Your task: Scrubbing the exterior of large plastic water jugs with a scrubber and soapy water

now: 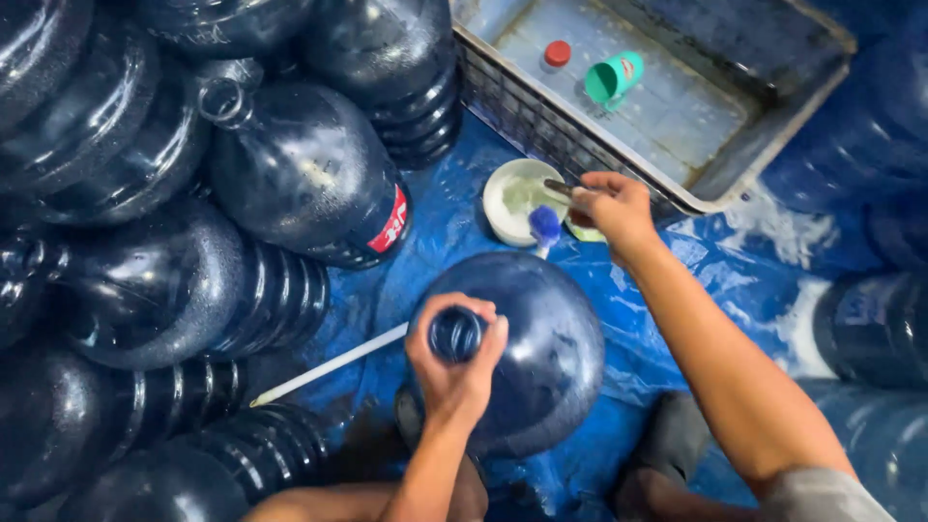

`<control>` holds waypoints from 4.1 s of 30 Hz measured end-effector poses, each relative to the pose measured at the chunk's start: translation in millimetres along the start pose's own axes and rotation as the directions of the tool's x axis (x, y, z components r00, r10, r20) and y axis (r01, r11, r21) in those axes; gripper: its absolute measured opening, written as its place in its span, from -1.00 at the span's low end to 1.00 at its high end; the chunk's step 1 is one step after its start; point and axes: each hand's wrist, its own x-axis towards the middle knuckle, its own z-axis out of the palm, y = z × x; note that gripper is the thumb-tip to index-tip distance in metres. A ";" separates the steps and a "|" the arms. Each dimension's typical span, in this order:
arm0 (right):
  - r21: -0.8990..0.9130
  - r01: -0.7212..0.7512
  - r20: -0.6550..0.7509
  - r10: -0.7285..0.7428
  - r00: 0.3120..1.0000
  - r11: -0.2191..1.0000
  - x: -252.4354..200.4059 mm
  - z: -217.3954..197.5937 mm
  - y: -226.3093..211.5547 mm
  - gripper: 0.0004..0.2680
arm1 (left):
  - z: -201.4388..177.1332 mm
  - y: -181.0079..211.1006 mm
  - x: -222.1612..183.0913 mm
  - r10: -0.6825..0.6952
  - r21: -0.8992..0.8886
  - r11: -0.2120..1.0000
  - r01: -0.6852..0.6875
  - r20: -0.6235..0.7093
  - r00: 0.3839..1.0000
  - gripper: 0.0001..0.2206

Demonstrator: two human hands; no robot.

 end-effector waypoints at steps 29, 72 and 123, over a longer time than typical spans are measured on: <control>-0.570 0.770 0.278 -0.816 0.508 0.285 -247.2 -96.9 -6.0 -0.66 | 69.0 -8.2 26.2 0.123 -0.265 0.964 0.026 0.529 0.839 -0.84; -0.648 0.678 0.056 -0.866 0.497 0.347 -251.9 -70.5 0.1 -0.72 | 75.5 -11.3 28.3 -0.091 -0.136 0.983 0.122 0.213 0.973 -0.87; -0.741 0.605 0.130 -0.822 0.555 0.292 -274.2 -40.2 -19.0 -0.69 | 52.0 -2.2 0.6 0.107 -0.217 0.975 -0.035 0.329 0.938 -0.82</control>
